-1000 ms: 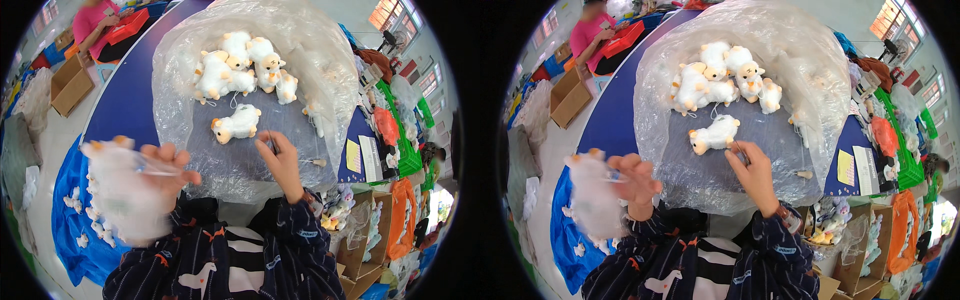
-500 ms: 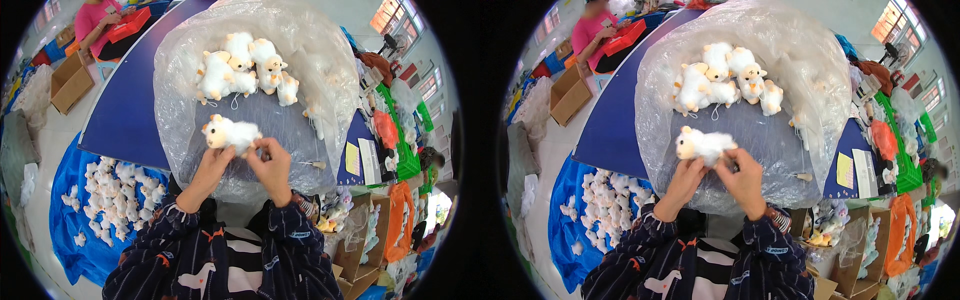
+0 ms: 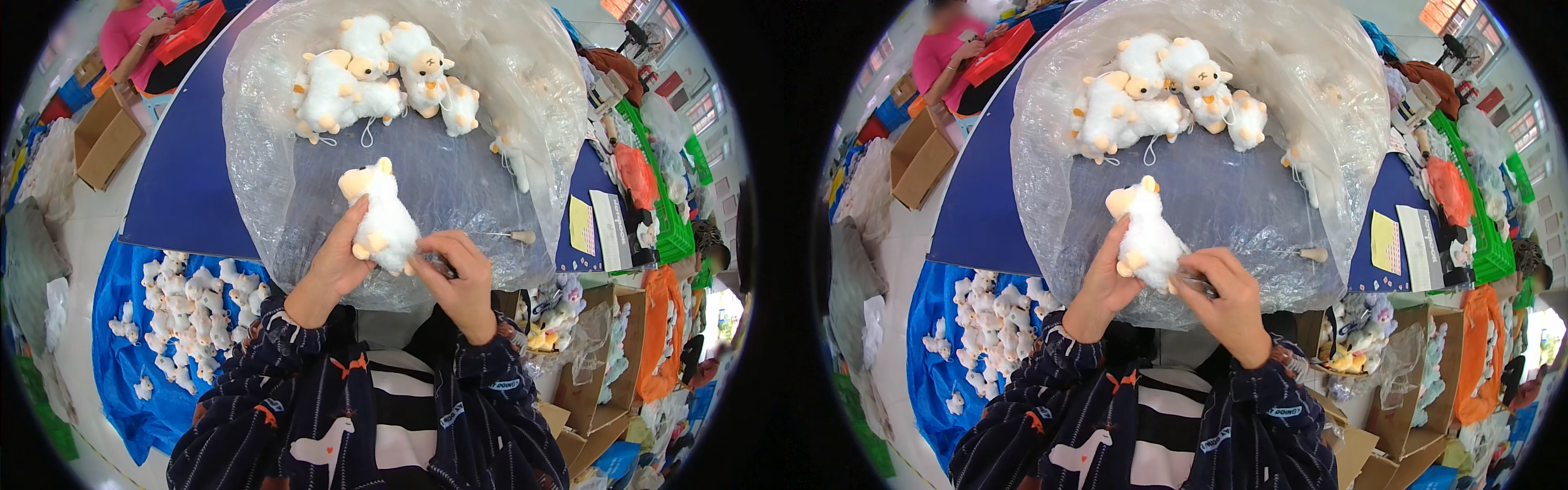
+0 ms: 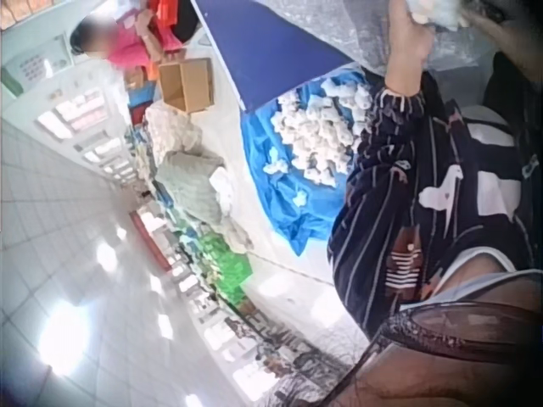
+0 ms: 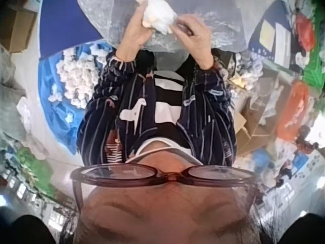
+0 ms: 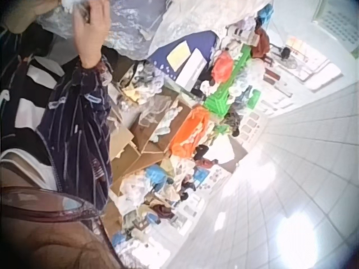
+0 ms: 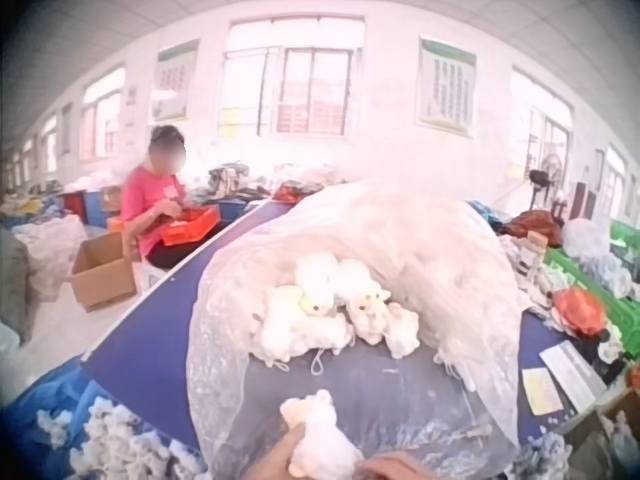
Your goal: The person trims loose threads and excess fabric from small white plush toys using scissors. They handle each toy individually, rotate it to access different sides, and place the finished items into a nearby box.
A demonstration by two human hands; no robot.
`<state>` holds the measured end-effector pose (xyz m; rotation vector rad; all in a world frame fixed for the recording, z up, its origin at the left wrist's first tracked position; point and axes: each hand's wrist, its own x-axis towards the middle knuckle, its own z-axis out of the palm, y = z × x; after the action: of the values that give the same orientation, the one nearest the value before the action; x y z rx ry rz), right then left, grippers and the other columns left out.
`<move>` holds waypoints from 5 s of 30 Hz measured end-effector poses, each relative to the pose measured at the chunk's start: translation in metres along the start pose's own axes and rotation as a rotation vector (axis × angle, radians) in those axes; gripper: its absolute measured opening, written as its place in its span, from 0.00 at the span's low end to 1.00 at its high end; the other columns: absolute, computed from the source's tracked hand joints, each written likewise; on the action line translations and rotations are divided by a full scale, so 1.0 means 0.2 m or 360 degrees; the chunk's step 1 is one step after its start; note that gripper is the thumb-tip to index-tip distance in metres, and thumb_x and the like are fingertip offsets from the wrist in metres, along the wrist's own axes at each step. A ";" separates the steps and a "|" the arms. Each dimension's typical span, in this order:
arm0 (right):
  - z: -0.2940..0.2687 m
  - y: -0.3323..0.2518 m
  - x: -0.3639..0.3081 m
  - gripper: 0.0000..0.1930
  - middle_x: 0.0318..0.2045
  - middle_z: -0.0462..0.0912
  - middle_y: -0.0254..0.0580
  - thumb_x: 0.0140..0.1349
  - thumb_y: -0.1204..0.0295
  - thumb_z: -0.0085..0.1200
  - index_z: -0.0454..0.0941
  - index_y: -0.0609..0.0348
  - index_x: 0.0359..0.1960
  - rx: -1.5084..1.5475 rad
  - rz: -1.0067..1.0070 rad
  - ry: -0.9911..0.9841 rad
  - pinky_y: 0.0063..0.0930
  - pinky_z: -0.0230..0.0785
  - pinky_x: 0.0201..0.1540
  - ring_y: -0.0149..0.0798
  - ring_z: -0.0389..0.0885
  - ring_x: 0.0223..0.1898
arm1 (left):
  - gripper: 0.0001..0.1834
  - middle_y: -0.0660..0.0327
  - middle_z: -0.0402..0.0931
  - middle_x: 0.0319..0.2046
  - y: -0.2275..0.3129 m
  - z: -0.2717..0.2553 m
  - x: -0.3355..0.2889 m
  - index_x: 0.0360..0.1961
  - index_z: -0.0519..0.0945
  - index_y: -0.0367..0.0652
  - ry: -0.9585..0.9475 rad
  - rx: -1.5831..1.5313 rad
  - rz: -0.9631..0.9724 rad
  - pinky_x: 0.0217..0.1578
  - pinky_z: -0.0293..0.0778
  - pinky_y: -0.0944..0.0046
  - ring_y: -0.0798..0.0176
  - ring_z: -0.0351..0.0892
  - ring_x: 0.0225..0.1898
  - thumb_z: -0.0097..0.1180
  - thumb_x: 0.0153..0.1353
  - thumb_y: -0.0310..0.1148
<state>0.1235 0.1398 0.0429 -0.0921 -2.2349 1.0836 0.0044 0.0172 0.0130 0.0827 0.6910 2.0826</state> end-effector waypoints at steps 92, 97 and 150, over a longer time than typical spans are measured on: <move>-0.04 -0.04 -0.12 0.18 0.26 0.75 0.36 0.45 0.73 0.62 0.76 0.60 0.40 -0.0749 -0.0282 -0.0157 0.26 0.67 0.24 0.36 0.75 0.24 | 0.26 0.60 0.72 0.42 0.00 0.05 0.02 0.52 0.65 0.40 0.0160 0.0255 0.0154 0.41 0.73 0.63 0.66 0.75 0.43 0.46 0.61 0.49; -0.03 -0.05 -0.11 0.17 0.25 0.74 0.36 0.45 0.74 0.62 0.76 0.59 0.39 -0.0854 -0.0301 -0.0158 0.26 0.67 0.23 0.35 0.74 0.23 | 0.25 0.60 0.72 0.42 -0.01 0.05 0.02 0.51 0.65 0.39 0.0139 0.0286 0.0202 0.41 0.73 0.64 0.66 0.74 0.43 0.46 0.62 0.48; -0.13 -0.02 -0.05 0.10 0.26 0.79 0.32 0.50 0.73 0.60 0.78 0.62 0.34 0.1076 0.0875 -0.1206 0.14 0.61 0.26 0.20 0.69 0.23 | 0.25 0.59 0.72 0.43 0.05 -0.05 -0.03 0.50 0.68 0.35 -0.0106 0.0966 0.0552 0.43 0.70 0.68 0.66 0.73 0.43 0.60 0.52 0.32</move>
<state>0.1469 0.1521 0.0519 0.0007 -2.3614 2.4517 -0.0025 0.0037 0.0110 0.6481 1.3210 2.1030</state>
